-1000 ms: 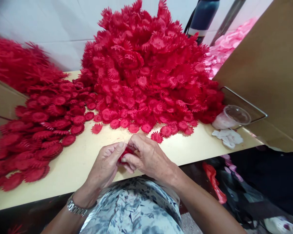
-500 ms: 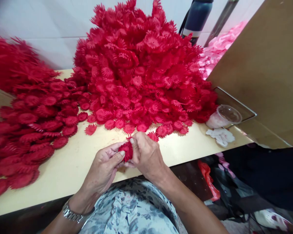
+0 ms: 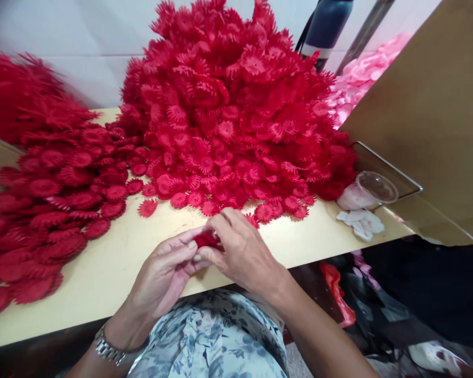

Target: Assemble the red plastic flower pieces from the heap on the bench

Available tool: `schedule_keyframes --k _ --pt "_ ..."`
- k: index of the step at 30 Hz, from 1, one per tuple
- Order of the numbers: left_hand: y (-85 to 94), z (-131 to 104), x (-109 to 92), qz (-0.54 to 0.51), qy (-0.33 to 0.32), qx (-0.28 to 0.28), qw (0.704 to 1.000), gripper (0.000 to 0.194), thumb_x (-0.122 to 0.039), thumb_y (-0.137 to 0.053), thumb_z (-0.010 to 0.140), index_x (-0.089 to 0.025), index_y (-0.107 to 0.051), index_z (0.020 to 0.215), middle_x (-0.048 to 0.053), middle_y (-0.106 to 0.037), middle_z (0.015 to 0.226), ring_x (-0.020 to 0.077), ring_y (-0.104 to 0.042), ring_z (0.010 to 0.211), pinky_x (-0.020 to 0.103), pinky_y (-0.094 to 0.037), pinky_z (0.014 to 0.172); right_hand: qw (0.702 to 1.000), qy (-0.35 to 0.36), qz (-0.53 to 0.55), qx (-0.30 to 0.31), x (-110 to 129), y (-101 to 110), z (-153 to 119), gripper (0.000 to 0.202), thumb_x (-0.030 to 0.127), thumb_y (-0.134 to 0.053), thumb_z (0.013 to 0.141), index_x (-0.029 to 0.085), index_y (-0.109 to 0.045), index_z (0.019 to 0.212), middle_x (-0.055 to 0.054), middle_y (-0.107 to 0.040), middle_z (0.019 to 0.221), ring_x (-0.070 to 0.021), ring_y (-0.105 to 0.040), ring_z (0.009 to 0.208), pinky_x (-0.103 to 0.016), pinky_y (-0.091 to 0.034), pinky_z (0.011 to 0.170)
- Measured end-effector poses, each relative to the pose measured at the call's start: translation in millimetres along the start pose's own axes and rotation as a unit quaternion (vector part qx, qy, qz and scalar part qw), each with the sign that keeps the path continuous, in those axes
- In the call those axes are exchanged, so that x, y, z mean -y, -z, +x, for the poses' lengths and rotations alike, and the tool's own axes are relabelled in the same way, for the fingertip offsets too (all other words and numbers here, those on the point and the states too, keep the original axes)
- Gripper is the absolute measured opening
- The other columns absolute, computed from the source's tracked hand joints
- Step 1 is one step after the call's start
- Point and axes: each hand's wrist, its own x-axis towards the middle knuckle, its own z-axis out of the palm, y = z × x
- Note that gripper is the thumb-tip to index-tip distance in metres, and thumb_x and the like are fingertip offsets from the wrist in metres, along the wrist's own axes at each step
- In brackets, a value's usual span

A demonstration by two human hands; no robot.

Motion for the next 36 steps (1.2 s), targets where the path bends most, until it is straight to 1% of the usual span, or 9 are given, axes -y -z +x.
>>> schedule_keyframes --k 3,7,11,17,21,25,31,34,36 --pt "-0.2 -1 2 0.046 -0.001 0.006 0.999 0.022 -0.014 -0.059 0.073 -0.012 -0.069 0.093 0.006 -0.071 0.077 0.0154 -0.066 0.071 0.024 -0.051 0.071 0.999 0.021 0.044 0.021 0 -8 2 0.01 0.019 -0.055 0.083 0.017 -0.049 0.075 0.0 -0.047 0.069 -0.0129 -0.047 0.067 -0.023 -0.037 0.059" --pt "3.0 0 5 0.107 -0.035 -0.009 0.994 0.023 -0.015 -0.059 0.075 -0.015 -0.069 0.096 0.004 -0.071 0.084 0.0147 -0.064 0.073 0.022 -0.051 0.066 0.997 0.028 0.07 0.001 -2 -11 2 0.011 0.014 -0.048 0.086 0.017 -0.051 0.075 0.0 -0.05 0.067 -0.0114 -0.048 0.064 -0.021 -0.036 0.057" --pt "8.6 4 12 0.164 -0.072 -0.021 0.984 0.026 -0.017 -0.053 0.081 -0.018 -0.066 0.104 0.004 -0.069 0.097 0.0174 -0.063 0.086 0.027 -0.051 0.076 0.998 0.035 -0.014 -0.047 4 -17 0 0.016 0.012 -0.04 0.088 0.015 -0.053 0.079 -0.004 -0.054 0.067 -0.0139 -0.05 0.064 -0.024 -0.039 0.06" --pt "13.1 7 20 0.191 -0.092 -0.051 0.976 0.028 -0.018 -0.047 0.084 -0.019 -0.065 0.106 0.003 -0.068 0.105 0.0164 -0.06 0.098 0.03 -0.042 0.094 0.979 0.021 -0.162 -0.119 12 -34 -3 0.021 0.008 -0.035 0.087 0.015 -0.053 0.078 -0.004 -0.052 0.063 -0.0166 -0.049 0.061 -0.026 -0.039 0.059" --pt "10.2 3 19 0.187 -0.079 -0.094 0.975 0.032 -0.02 -0.054 0.08 -0.017 -0.062 0.11 0.005 -0.07 0.095 0.0173 -0.064 0.086 0.028 -0.051 0.079 0.969 0.027 -0.203 -0.138 5 -31 0 0.022 0.004 -0.035 0.084 0.015 -0.052 0.076 -0.003 -0.05 0.061 -0.017 -0.048 0.06 -0.027 -0.037 0.056" --pt "4.8 -4 11 0.164 -0.022 -0.121 0.979 0.034 -0.021 -0.057 0.076 -0.009 -0.06 0.107 0.007 -0.07 0.072 0.0182 -0.067 0.063 0.026 -0.054 0.059 0.951 0.005 -0.256 -0.174 -12 -13 5 0.023 0.001 -0.035 0.081 0.015 -0.053 0.08 -0.003 -0.051 0.064 -0.0168 -0.049 0.062 -0.027 -0.037 0.056" --pt "1.8 -1 -1 0.091 -0.023 -0.132 0.987 0.029 -0.019 -0.06 0.073 -0.011 -0.06 0.101 0.005 -0.07 0.076 0.0193 -0.069 0.067 0.029 -0.056 0.068 0.948 -0.026 -0.312 -0.053 -24 4 6 0.035 -0.003 -0.045 0.068 0.013 -0.06 0.094 -0.011 -0.06 0.091 -0.023 -0.051 0.085 -0.033 -0.04 0.069" --pt "4.1 0 -3 0.047 -0.014 -0.102 0.994 0.026 -0.018 -0.061 0.074 -0.009 -0.062 0.098 0.008 -0.07 0.081 0.023 -0.069 0.076 0.033 -0.055 0.075 0.936 -0.019 -0.349 -0.041 -26 7 4 0.039 0.003 -0.051 0.071 0.017 -0.059 0.106 -0.009 -0.06 0.106 -0.0263 -0.05 0.094 -0.038 -0.038 0.073" --pt "6.5 1 -3 0.005 -0.009 -0.081 0.997 0.025 -0.017 -0.059 0.075 -0.008 -0.062 0.098 0.01 -0.071 0.083 0.0257 -0.068 0.08 0.038 -0.053 0.081 0.938 -0.018 -0.34 -0.069 -26 9 4 0.031 0.009 -0.052 0.076 0.018 -0.061 0.104 -0.008 -0.062 0.101 -0.0255 -0.051 0.091 -0.038 -0.038 0.073"
